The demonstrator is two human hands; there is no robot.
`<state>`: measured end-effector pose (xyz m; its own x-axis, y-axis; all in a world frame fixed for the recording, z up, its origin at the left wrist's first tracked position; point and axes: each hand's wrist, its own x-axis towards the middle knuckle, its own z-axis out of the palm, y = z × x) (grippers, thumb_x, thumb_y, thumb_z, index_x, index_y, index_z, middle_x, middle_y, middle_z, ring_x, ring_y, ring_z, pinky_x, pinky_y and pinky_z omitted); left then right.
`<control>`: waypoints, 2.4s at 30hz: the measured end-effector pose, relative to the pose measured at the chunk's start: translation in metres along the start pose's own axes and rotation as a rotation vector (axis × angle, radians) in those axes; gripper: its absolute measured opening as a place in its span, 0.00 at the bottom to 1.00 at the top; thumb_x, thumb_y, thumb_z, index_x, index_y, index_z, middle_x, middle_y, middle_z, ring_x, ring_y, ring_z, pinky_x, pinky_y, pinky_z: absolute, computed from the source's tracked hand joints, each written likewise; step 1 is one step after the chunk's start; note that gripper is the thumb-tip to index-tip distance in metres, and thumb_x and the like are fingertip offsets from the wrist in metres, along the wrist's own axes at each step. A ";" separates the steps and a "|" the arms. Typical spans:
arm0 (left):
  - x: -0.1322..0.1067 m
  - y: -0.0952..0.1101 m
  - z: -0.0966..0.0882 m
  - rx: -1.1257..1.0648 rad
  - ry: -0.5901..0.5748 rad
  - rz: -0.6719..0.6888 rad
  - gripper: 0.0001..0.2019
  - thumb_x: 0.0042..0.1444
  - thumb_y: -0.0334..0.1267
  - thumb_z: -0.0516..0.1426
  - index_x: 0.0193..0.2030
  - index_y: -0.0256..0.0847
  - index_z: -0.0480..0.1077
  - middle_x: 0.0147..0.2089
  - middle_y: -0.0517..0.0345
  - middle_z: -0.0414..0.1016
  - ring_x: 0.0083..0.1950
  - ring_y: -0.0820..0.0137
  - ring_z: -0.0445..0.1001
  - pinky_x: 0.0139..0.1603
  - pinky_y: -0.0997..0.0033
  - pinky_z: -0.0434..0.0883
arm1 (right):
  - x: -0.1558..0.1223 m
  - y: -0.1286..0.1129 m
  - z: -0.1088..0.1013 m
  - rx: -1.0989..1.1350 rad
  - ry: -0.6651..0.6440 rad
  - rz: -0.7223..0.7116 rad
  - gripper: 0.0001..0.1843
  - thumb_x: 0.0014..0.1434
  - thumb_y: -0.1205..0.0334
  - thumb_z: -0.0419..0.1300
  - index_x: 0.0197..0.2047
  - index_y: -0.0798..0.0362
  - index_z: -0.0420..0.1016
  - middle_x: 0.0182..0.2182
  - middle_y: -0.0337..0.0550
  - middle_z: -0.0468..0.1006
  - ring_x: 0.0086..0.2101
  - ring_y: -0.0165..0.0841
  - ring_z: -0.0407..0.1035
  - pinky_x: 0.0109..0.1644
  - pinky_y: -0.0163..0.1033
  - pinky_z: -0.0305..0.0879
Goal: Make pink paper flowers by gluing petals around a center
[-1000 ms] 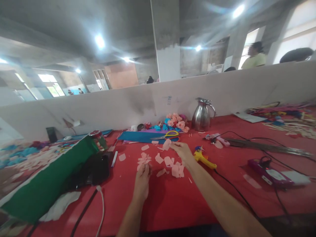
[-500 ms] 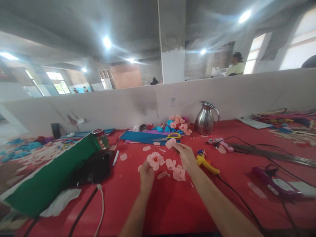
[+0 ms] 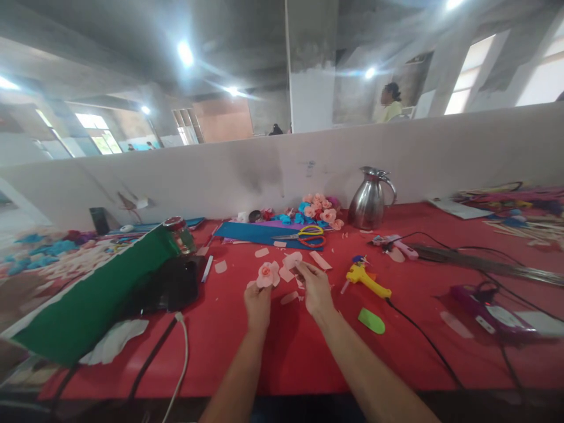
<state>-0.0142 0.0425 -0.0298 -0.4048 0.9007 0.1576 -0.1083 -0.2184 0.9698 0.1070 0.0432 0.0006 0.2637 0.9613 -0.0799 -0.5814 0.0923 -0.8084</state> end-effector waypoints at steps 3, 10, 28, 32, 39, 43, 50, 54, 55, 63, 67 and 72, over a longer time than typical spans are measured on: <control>0.000 0.000 0.000 -0.047 -0.010 -0.061 0.12 0.39 0.40 0.65 0.29 0.34 0.77 0.25 0.58 0.76 0.30 0.66 0.75 0.37 0.66 0.73 | -0.001 0.002 -0.004 -0.010 -0.010 0.008 0.15 0.37 0.55 0.69 0.28 0.55 0.80 0.25 0.43 0.79 0.29 0.33 0.71 0.35 0.36 0.63; -0.005 0.012 0.003 -0.209 -0.089 -0.255 0.14 0.33 0.37 0.67 0.30 0.33 0.77 0.29 0.52 0.79 0.28 0.69 0.75 0.33 0.69 0.73 | -0.004 0.003 -0.003 -0.007 -0.028 0.012 0.12 0.39 0.56 0.68 0.27 0.55 0.80 0.24 0.42 0.79 0.28 0.32 0.71 0.36 0.36 0.64; -0.005 0.008 0.007 -0.193 -0.065 -0.135 0.11 0.33 0.39 0.67 0.25 0.33 0.77 0.22 0.58 0.75 0.27 0.69 0.75 0.39 0.64 0.74 | -0.018 0.007 0.006 -0.002 -0.142 0.074 0.14 0.43 0.53 0.65 0.31 0.54 0.80 0.30 0.45 0.80 0.30 0.36 0.72 0.19 0.32 0.62; -0.005 0.007 0.007 -0.142 -0.072 -0.095 0.11 0.35 0.37 0.66 0.27 0.34 0.78 0.25 0.57 0.77 0.30 0.66 0.76 0.41 0.61 0.73 | -0.014 0.013 0.004 0.034 -0.148 0.018 0.11 0.42 0.55 0.66 0.27 0.54 0.80 0.27 0.44 0.80 0.30 0.35 0.72 0.28 0.35 0.67; -0.004 0.004 0.005 -0.118 -0.058 -0.085 0.10 0.36 0.34 0.64 0.30 0.35 0.78 0.27 0.57 0.79 0.31 0.67 0.76 0.41 0.64 0.73 | -0.016 0.015 0.004 0.048 -0.130 0.075 0.13 0.42 0.54 0.66 0.30 0.55 0.80 0.30 0.46 0.80 0.29 0.34 0.71 0.23 0.33 0.64; -0.003 0.002 0.005 -0.151 -0.077 -0.088 0.10 0.36 0.33 0.64 0.30 0.35 0.78 0.28 0.57 0.79 0.31 0.67 0.76 0.39 0.64 0.73 | -0.020 0.011 0.006 0.026 -0.145 0.082 0.16 0.42 0.53 0.65 0.32 0.55 0.81 0.30 0.46 0.80 0.29 0.34 0.70 0.19 0.32 0.60; -0.006 0.007 0.006 -0.143 -0.093 -0.105 0.12 0.36 0.34 0.64 0.32 0.35 0.78 0.28 0.55 0.79 0.32 0.65 0.76 0.39 0.64 0.73 | -0.021 0.012 0.007 0.030 -0.145 0.105 0.17 0.41 0.52 0.66 0.33 0.55 0.80 0.31 0.46 0.80 0.30 0.35 0.70 0.16 0.31 0.59; -0.009 0.013 0.008 -0.160 -0.103 -0.114 0.12 0.36 0.35 0.64 0.32 0.35 0.78 0.28 0.55 0.79 0.31 0.65 0.76 0.36 0.66 0.73 | -0.021 0.013 0.006 0.029 -0.165 0.093 0.17 0.42 0.53 0.66 0.33 0.55 0.80 0.31 0.47 0.80 0.30 0.35 0.70 0.17 0.30 0.59; -0.010 0.014 0.009 -0.164 -0.104 -0.115 0.12 0.36 0.35 0.64 0.31 0.35 0.78 0.27 0.55 0.79 0.30 0.65 0.76 0.36 0.66 0.73 | -0.021 0.013 0.007 0.027 -0.169 0.083 0.16 0.42 0.53 0.65 0.33 0.55 0.81 0.31 0.47 0.80 0.29 0.35 0.70 0.17 0.30 0.59; -0.012 0.018 0.011 -0.178 -0.064 -0.118 0.09 0.35 0.33 0.64 0.27 0.35 0.78 0.27 0.54 0.79 0.29 0.66 0.76 0.35 0.65 0.73 | -0.023 0.013 0.008 0.036 -0.174 0.071 0.12 0.43 0.55 0.65 0.30 0.54 0.81 0.27 0.43 0.79 0.27 0.31 0.68 0.21 0.31 0.58; -0.011 0.016 0.010 -0.188 -0.047 -0.121 0.10 0.35 0.32 0.64 0.29 0.35 0.78 0.27 0.55 0.79 0.30 0.67 0.76 0.37 0.66 0.73 | -0.025 0.012 0.009 0.072 -0.162 0.079 0.10 0.42 0.57 0.66 0.28 0.53 0.81 0.26 0.41 0.79 0.27 0.29 0.67 0.27 0.32 0.61; -0.009 0.010 0.008 -0.197 -0.036 -0.126 0.11 0.35 0.33 0.65 0.29 0.35 0.78 0.28 0.55 0.79 0.31 0.67 0.76 0.42 0.64 0.73 | -0.026 0.009 0.011 0.096 -0.166 0.087 0.09 0.42 0.57 0.67 0.27 0.53 0.81 0.24 0.39 0.77 0.25 0.27 0.64 0.27 0.32 0.60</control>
<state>-0.0041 0.0358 -0.0200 -0.3449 0.9374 0.0473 -0.3325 -0.1691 0.9278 0.0870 0.0217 0.0019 0.0836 0.9955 -0.0436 -0.6691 0.0237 -0.7428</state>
